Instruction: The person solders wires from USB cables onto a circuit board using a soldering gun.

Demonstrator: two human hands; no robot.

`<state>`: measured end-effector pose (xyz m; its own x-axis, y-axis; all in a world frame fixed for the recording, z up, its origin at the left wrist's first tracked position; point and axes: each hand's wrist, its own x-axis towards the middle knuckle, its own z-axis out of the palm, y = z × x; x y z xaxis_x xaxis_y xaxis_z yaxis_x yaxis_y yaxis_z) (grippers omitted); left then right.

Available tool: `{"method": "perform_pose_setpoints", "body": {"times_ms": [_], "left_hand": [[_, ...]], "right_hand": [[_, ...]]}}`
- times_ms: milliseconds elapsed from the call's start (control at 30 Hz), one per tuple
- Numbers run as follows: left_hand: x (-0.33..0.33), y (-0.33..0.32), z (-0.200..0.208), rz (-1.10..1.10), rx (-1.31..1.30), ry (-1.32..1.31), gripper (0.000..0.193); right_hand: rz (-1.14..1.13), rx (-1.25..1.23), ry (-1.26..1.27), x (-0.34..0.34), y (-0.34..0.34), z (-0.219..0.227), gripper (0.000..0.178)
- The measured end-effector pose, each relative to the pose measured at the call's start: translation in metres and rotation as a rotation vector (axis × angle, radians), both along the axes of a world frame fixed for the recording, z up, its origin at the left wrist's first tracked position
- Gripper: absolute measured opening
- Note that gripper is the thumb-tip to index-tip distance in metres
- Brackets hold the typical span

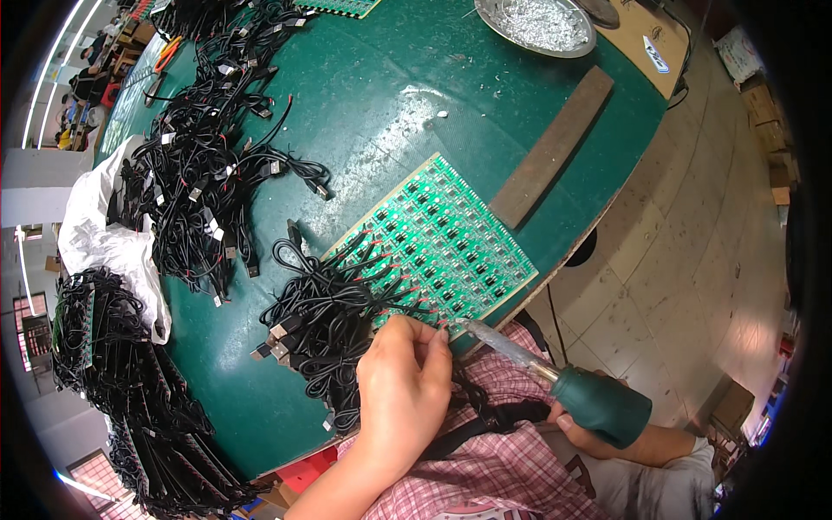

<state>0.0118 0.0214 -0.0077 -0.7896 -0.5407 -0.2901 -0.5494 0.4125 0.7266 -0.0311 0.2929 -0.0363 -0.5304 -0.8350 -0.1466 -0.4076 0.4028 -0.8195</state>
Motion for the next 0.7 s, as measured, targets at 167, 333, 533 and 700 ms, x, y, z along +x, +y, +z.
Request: {"method": "perform_pose_setpoints", "body": {"times_ms": [167,333,533,700], "left_hand": [[0.001,0.002,-0.004,0.01,-0.031,0.001,0.014],[0.001,0.003,-0.003,0.018,-0.017,-0.004,0.016],[0.0,0.004,-0.003,0.016,-0.031,-0.004,0.016],[0.001,0.004,-0.005,0.012,-0.051,0.02,0.016]], "right_hand": [[0.022,0.045,0.07,-0.002,-0.006,0.005,0.03],[0.038,0.019,0.048,-0.004,-0.003,0.005,0.031],[0.006,0.054,-0.076,-0.003,-0.003,0.003,0.029],[-0.042,0.222,-0.035,0.0,-0.013,0.011,0.026]]}}
